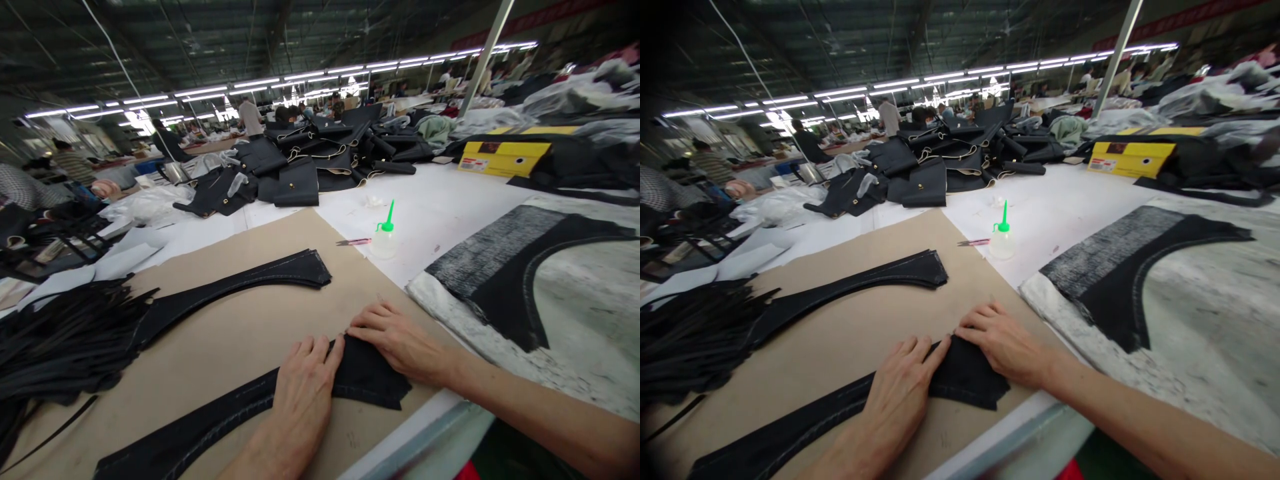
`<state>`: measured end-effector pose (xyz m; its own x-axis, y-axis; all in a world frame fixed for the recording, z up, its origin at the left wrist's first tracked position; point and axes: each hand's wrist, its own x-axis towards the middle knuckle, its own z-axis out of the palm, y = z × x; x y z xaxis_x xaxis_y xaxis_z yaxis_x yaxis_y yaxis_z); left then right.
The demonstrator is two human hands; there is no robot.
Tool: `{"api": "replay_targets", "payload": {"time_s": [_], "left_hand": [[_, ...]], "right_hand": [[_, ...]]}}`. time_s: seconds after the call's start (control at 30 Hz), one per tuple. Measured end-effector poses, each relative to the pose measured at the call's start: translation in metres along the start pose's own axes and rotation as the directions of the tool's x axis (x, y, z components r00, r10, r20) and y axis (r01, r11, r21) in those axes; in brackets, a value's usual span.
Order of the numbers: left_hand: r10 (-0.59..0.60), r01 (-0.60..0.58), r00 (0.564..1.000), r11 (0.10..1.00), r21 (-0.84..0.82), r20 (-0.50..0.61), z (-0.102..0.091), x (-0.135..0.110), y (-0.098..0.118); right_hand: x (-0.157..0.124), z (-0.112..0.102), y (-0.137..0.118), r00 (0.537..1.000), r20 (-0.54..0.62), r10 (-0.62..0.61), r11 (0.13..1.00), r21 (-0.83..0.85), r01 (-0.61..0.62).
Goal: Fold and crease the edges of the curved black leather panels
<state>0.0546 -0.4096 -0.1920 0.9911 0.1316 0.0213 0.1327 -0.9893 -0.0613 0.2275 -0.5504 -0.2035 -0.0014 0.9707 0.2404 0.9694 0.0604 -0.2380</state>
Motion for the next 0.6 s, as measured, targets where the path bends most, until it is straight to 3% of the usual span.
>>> {"api": "replay_targets", "payload": {"time_s": [0.23,0.33,0.43,0.6], "left_hand": [[-0.007,0.007,1.0,1.0,0.021,-0.009,0.002,0.002,0.005],[-0.006,0.007,1.0,1.0,0.022,-0.029,0.002,0.003,0.007],[0.002,-0.001,0.999,0.999,0.034,-0.033,0.002,0.005,0.009],[-0.006,0.008,0.999,1.0,0.028,-0.045,0.003,0.003,0.011]], "right_hand": [[-0.014,-0.001,0.014,0.999,0.03,-0.043,0.997,-0.059,0.045],[-0.022,-0.003,0.017,0.999,-0.028,-0.021,0.995,-0.1,0.018],[-0.022,-0.004,0.009,0.993,-0.108,0.046,0.991,-0.118,-0.059],[-0.015,0.002,-0.008,0.998,-0.058,0.037,0.997,-0.065,-0.041]]}}
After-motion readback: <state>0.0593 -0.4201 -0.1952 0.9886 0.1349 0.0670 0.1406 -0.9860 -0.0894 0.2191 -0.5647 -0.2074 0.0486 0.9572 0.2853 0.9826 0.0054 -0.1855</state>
